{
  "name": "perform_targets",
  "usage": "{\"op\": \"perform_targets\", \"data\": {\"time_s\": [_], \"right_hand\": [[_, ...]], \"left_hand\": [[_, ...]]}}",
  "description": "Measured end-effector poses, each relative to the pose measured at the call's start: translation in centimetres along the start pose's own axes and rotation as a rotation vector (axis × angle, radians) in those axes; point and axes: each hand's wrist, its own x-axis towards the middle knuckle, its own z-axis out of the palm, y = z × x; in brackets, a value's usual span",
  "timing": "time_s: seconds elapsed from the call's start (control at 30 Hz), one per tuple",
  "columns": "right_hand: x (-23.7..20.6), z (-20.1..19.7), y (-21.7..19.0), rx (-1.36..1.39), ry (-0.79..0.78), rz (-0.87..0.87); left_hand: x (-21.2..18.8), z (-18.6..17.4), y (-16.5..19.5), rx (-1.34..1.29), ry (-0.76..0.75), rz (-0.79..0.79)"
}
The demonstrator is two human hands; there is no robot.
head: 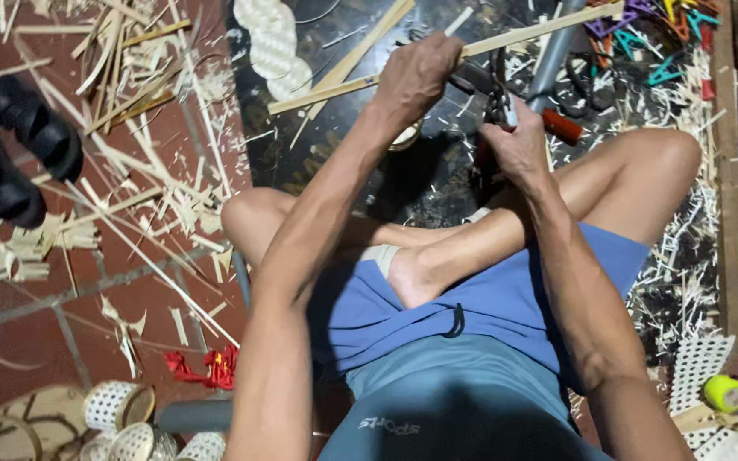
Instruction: The person sits cross-legged on the workshop floor and weaves thin bamboo strips around a gray cylindrical mold to form perforated basket bodies. They bend and wrap strips by hand, use pliers to trim or secure a strip, and press finished woven baskets onto the mold to shape them.
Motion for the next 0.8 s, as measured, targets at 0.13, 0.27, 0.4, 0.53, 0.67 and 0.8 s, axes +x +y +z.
{"op": "perform_targets", "data": {"time_s": [0.13, 0.27, 0.4, 0.53, 0.67, 0.8], "right_hand": [[-0.6, -0.9, -1.3, 0.015, -0.028, -0.05], [-0.1, -0.4, -1.8, 0.007, -0.013, 0.055], [1.4, 1.3, -1.4, -0.13, -0.009, 0.007], [2.2, 2.7, -0.9, -0.195, 0.029, -0.144], [2.8, 3.5, -0.9, -0.253, 0.039, -0.091], [3.4, 3.7, -0.5, -0.12, -0.006, 0.027]], "left_hand": [[0.5, -0.3, 0.1, 0.056, 0.029, -0.003], [0.7, 0.2, -0.4, 0.064, -0.004, 0.021], [0.7, 1.7, -0.6, 0.061, -0.003, 0.01], [0.8, 2.1, -1.2, 0.037, -0.025, -0.005], [1.0, 2.2, -2.0, -0.016, -0.056, -0.036], [1.3, 2.8, -2.6, -0.046, -0.058, -0.051]]}}
